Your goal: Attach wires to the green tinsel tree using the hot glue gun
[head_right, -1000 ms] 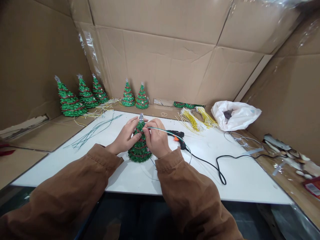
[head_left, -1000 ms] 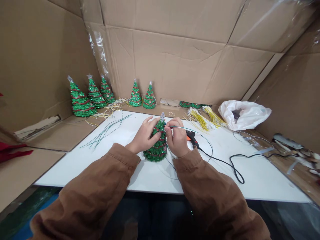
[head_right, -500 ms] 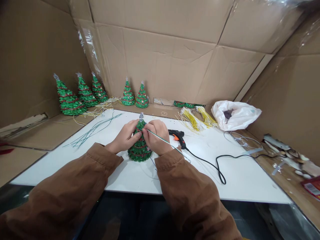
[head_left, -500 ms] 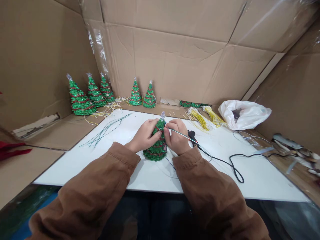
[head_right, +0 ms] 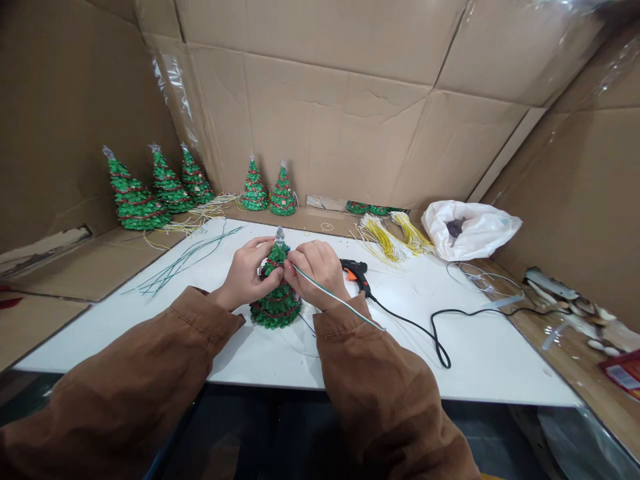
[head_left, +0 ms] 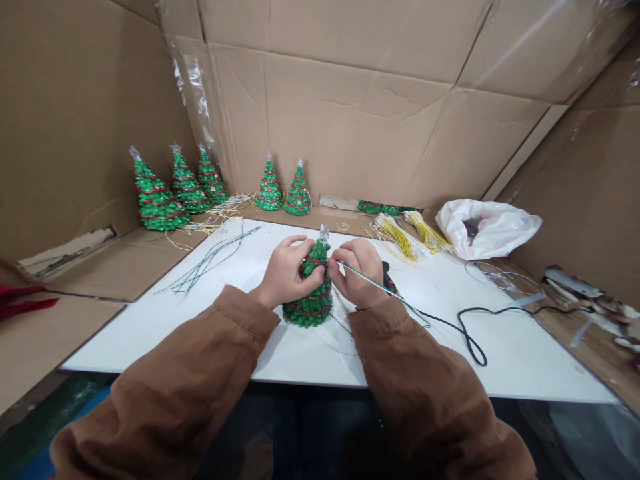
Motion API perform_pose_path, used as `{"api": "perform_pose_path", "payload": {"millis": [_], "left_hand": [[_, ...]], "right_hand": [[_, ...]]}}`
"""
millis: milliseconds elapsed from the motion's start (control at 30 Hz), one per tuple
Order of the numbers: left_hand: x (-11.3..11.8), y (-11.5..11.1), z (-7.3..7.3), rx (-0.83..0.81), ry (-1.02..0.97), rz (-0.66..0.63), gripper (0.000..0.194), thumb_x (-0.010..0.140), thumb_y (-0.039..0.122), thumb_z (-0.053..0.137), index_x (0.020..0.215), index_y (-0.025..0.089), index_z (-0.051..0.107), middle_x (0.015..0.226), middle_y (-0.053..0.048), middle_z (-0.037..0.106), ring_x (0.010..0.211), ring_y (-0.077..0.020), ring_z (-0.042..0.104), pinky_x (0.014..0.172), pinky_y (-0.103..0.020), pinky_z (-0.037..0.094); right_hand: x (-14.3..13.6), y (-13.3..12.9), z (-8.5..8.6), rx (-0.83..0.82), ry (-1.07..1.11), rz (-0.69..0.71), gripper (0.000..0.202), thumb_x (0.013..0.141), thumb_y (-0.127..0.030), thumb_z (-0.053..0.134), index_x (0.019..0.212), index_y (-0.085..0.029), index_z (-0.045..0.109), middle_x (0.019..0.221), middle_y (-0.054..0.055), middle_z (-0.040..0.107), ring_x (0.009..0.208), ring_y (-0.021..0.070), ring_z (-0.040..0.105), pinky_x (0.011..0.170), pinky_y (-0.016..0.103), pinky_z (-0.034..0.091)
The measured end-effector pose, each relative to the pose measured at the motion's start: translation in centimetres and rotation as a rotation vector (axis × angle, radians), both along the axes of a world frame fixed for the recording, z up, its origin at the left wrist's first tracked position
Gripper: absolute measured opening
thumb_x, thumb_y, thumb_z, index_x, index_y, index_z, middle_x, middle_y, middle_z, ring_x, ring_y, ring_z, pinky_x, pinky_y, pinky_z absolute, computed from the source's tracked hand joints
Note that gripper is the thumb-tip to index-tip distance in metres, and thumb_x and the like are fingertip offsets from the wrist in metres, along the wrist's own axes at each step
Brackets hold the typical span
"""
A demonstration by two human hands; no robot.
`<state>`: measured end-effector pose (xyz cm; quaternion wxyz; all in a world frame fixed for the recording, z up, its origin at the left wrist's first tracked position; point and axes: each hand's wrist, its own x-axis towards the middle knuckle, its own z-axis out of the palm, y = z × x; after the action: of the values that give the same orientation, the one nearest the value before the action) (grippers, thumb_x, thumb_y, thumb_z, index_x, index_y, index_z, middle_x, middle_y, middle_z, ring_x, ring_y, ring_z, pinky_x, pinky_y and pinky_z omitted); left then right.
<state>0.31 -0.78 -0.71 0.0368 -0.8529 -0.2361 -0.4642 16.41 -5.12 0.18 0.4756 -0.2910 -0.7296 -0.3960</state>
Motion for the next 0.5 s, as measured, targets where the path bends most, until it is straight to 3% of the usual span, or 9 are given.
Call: {"api": "perform_pose_path", "payload": {"millis": [167, 500], "left_hand": [[0.27, -0.21, 0.08, 0.075, -0.060, -0.001, 0.019, 0.069, 0.032, 0.048, 0.082, 0.021, 0.054, 0.056, 0.000, 0.055, 0.071, -0.0237, 0.063, 0.082, -0.043, 0.052], [0.35, -0.42, 0.12, 0.118, -0.092, -0.010, 0.015, 0.070, 0.032, 0.049, 0.080, 0.021, 0.053, 0.051, 0.003, 0.051, 0.058, -0.0192, 0.059, 0.083, -0.041, 0.052]], "right_hand": [[-0.06, -0.22, 0.06, 0.028, 0.003, 0.018, 0.005, 0.084, -0.016, 0.050, 0.085, -0.021, 0.049, 0.072, 0.004, 0.053, 0.067, 0.0172, 0.046, 0.061, 0.031, 0.037], [-0.05, -0.43, 0.33, 0.022, -0.014, 0.080, 0.007, 0.083, -0.014, 0.050, 0.086, -0.019, 0.048, 0.074, 0.005, 0.052, 0.068, 0.0168, 0.046, 0.060, 0.030, 0.041]]}}
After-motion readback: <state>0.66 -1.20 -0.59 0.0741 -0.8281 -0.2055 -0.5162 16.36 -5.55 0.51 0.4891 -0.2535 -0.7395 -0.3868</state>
